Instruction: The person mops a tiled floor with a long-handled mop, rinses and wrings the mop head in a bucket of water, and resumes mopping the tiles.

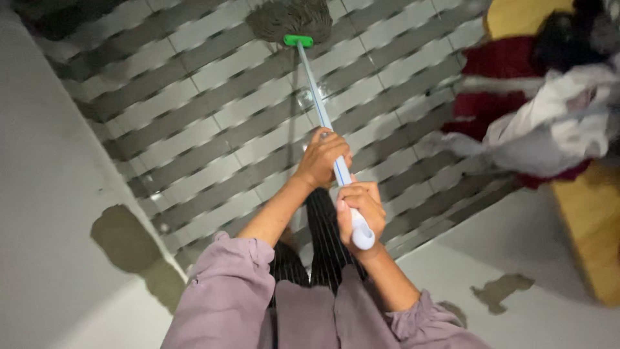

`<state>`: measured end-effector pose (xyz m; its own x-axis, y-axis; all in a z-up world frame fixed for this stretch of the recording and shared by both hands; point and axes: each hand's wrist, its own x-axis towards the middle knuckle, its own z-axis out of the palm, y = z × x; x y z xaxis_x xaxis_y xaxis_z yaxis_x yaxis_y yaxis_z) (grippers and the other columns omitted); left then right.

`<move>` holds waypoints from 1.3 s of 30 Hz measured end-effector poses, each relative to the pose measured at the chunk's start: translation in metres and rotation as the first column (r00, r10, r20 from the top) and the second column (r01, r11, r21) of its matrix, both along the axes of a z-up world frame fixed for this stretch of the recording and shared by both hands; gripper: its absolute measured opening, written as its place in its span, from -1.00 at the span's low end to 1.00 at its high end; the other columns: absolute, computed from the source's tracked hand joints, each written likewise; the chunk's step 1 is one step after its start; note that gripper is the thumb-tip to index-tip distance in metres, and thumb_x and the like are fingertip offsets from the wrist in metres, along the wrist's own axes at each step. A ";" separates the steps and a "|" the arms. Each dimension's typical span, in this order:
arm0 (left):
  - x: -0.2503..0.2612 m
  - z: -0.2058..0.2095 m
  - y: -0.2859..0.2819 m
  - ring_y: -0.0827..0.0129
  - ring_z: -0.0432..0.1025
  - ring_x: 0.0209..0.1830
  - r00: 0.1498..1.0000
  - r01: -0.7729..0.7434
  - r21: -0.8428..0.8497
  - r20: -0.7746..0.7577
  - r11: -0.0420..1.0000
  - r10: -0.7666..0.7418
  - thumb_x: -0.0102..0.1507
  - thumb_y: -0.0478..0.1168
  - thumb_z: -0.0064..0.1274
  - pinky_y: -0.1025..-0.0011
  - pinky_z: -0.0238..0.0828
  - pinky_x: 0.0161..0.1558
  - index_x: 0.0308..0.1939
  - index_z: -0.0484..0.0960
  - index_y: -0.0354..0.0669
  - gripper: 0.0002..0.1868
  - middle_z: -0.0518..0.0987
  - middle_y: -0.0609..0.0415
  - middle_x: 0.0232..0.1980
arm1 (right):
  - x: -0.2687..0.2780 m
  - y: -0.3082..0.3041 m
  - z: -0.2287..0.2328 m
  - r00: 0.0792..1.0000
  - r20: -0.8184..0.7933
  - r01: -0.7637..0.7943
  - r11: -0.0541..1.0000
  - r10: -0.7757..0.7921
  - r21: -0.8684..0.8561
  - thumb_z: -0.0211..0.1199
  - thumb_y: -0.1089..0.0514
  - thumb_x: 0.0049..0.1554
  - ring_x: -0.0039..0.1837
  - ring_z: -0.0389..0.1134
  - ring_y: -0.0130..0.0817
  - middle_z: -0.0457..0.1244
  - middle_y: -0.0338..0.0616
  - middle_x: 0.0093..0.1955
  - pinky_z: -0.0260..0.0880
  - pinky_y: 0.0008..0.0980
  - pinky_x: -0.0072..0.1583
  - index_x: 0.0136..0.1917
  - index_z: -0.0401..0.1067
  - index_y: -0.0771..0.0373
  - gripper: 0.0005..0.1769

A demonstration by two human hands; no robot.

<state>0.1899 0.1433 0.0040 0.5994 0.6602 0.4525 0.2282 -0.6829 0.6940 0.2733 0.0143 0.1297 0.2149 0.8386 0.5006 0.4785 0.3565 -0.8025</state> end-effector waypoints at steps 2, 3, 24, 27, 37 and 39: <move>0.020 -0.015 0.042 0.18 0.47 -0.17 0.999 -0.041 0.006 -0.003 0.999 0.041 0.19 -0.25 0.11 0.02 0.24 0.22 -0.44 0.48 -0.10 -0.85 0.51 0.08 -0.36 | 0.020 0.043 -0.022 1.000 0.002 -0.011 1.000 0.011 0.008 0.18 0.36 0.16 -0.02 0.33 -0.14 0.32 -0.07 -0.17 0.45 -0.09 0.29 -0.20 0.32 0.33 -0.90; 0.028 -0.024 0.061 0.16 0.48 -0.11 0.992 -0.120 0.000 -0.036 0.993 0.119 0.22 -0.25 0.13 0.02 0.23 0.24 -0.41 0.48 -0.11 -0.85 0.52 0.06 -0.29 | 0.028 0.065 -0.034 1.000 0.009 -0.014 1.000 0.014 -0.002 0.18 0.37 0.16 -0.02 0.34 -0.12 0.33 -0.05 -0.15 0.44 -0.10 0.27 -0.19 0.33 0.34 -0.91; 0.049 -0.076 0.253 -0.08 0.34 0.37 0.936 -0.292 -0.104 -0.237 0.951 0.261 0.01 -0.41 0.20 0.09 0.35 0.20 -0.10 0.57 -0.06 -0.61 0.41 -0.04 0.45 | 0.059 0.263 -0.116 0.999 -0.025 -0.030 0.993 0.027 -0.111 0.37 0.26 0.19 0.06 0.30 -0.16 0.34 -0.09 -0.05 0.32 -0.25 0.19 -0.11 0.36 0.29 -0.82; 0.024 -0.066 0.214 -0.06 0.43 0.17 0.977 -0.203 -0.231 0.014 0.951 0.212 0.06 -0.28 0.30 0.07 0.42 0.15 -0.24 0.44 -0.19 -0.66 0.54 -0.03 0.08 | 0.023 0.213 -0.090 0.998 -0.034 -0.051 0.989 0.046 -0.136 0.38 0.21 0.17 0.01 0.23 -0.16 0.32 -0.10 -0.10 0.26 -0.24 0.16 -0.17 0.33 0.29 -0.77; -0.130 -0.001 0.053 0.19 0.45 -0.08 0.943 -0.279 -0.095 -0.218 0.956 0.253 0.06 -0.26 0.13 0.09 0.16 -0.07 -0.45 0.47 -0.05 -0.88 0.55 0.16 -0.31 | -0.127 0.062 -0.028 0.986 -0.122 -0.126 0.990 0.118 -0.062 0.35 0.11 0.20 0.04 0.29 -0.16 0.27 -0.14 -0.16 0.31 -0.21 0.21 -0.21 0.30 0.26 -0.71; -0.169 0.011 0.027 0.21 0.45 -0.10 0.936 -0.287 -0.099 -0.238 0.953 0.258 0.06 -0.26 0.12 0.10 0.17 -0.08 -0.45 0.48 -0.05 -0.89 0.55 0.17 -0.34 | -0.154 0.041 -0.016 0.968 -0.154 -0.208 0.976 0.196 -0.068 0.34 0.10 0.22 0.04 0.31 -0.13 0.29 -0.13 -0.15 0.34 -0.23 0.18 -0.21 0.31 0.27 -0.70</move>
<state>0.0213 0.1700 0.0145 0.4628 0.8564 0.2290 0.5497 -0.4799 0.6837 0.1194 0.0550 0.1134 0.1021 0.9094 0.4033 0.2792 0.3629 -0.8890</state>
